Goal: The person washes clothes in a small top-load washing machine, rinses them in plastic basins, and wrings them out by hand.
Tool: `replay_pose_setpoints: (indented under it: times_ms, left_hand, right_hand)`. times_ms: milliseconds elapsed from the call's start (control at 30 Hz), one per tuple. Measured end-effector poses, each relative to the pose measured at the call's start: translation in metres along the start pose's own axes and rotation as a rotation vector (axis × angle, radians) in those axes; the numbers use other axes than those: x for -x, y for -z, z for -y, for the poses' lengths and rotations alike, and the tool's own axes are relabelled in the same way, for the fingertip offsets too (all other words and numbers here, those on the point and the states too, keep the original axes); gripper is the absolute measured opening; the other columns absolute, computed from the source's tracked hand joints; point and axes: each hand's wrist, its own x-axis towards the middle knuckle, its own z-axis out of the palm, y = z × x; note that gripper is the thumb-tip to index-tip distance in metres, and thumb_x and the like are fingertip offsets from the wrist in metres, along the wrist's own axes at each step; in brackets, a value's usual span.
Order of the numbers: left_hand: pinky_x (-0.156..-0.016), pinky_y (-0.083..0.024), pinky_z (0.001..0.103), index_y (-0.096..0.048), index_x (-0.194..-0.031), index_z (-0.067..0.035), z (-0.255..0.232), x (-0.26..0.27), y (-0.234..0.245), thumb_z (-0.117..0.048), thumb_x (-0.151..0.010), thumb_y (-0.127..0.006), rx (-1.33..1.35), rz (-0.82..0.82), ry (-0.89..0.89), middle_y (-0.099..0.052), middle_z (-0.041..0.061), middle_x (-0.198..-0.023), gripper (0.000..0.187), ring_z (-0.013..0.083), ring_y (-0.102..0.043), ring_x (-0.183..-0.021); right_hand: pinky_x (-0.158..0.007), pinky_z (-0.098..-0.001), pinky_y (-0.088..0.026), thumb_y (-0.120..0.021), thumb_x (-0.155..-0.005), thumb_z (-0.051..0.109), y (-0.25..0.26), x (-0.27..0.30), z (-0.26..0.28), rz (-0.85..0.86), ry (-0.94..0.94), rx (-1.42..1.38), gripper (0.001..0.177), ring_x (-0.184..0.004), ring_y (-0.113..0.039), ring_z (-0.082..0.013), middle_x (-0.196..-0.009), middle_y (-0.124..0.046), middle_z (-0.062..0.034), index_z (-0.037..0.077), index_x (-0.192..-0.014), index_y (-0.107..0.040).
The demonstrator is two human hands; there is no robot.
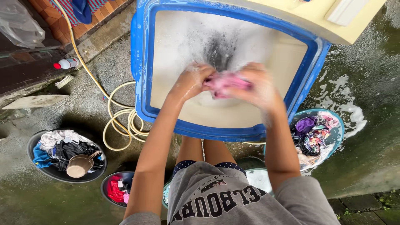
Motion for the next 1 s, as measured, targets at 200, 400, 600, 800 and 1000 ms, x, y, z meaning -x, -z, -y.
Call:
replay_pose_setpoints:
  times_ms: [200,400,600,800,1000]
  left_hand:
    - [-0.103,-0.049,0.036,-0.063,-0.120,-0.008,-0.044,-0.017,-0.030,-0.015,-0.089,-0.081,1.555,-0.395,0.105,-0.061,0.005,-0.112,0.036,0.0203,-0.059,-0.113]
    - [-0.071,-0.037,0.046,-0.059,-0.119,-0.010,-0.070,-0.025,-0.044,-0.012,-0.098,-0.073,1.757,-0.410,0.825,-0.056,0.014,-0.097,0.026,0.0314,-0.049,-0.085]
    - [-0.081,-0.055,0.032,-0.058,-0.111,-0.011,-0.050,-0.026,-0.083,-0.011,-0.100,-0.071,1.907,-0.627,0.594,-0.062,0.003,-0.101,0.017,0.0148,-0.061,-0.093]
    - [-0.075,-0.053,0.030,-0.063,-0.099,-0.012,-0.070,-0.018,-0.077,0.002,-0.087,-0.064,1.735,-0.721,0.651,-0.061,0.001,-0.090,0.018,0.0132,-0.059,-0.083]
    - [-0.091,-0.049,0.036,-0.050,-0.087,-0.007,-0.136,-0.028,-0.056,0.014,-0.085,-0.061,0.983,-0.919,-0.200,-0.053,0.006,-0.088,0.024,0.0182,-0.053,-0.088]
  right_hand:
    - [-0.079,-0.0440,-0.048,-0.087,-0.078,0.031,-0.039,0.008,0.030,-0.670,0.270,-0.079,0.038,-0.087,-0.057,-0.0285,-0.079,-0.052,-0.0119,0.006,-0.079,-0.059]
    - [-0.081,-0.0427,-0.049,-0.082,-0.087,0.029,-0.130,0.012,-0.015,-0.589,0.488,0.034,0.033,-0.089,-0.057,-0.0268,-0.086,-0.055,-0.0116,0.007,-0.085,-0.058]
    - [-0.082,-0.0413,-0.049,-0.077,-0.096,0.027,-0.158,0.017,-0.035,-0.587,0.508,0.076,0.028,-0.091,-0.058,-0.0251,-0.092,-0.059,-0.0114,0.007,-0.090,-0.058]
    - [-0.084,-0.0400,-0.050,-0.072,-0.105,0.025,-0.146,0.014,-0.074,-0.888,0.039,-0.260,0.024,-0.093,-0.058,-0.0234,-0.098,-0.062,-0.0112,0.007,-0.096,-0.057]
    - [-0.095,-0.0420,-0.053,-0.060,-0.102,0.037,-0.102,0.018,-0.010,-0.733,-0.245,-1.754,0.028,-0.106,-0.063,-0.0267,-0.114,-0.068,-0.0140,0.011,-0.113,-0.066]
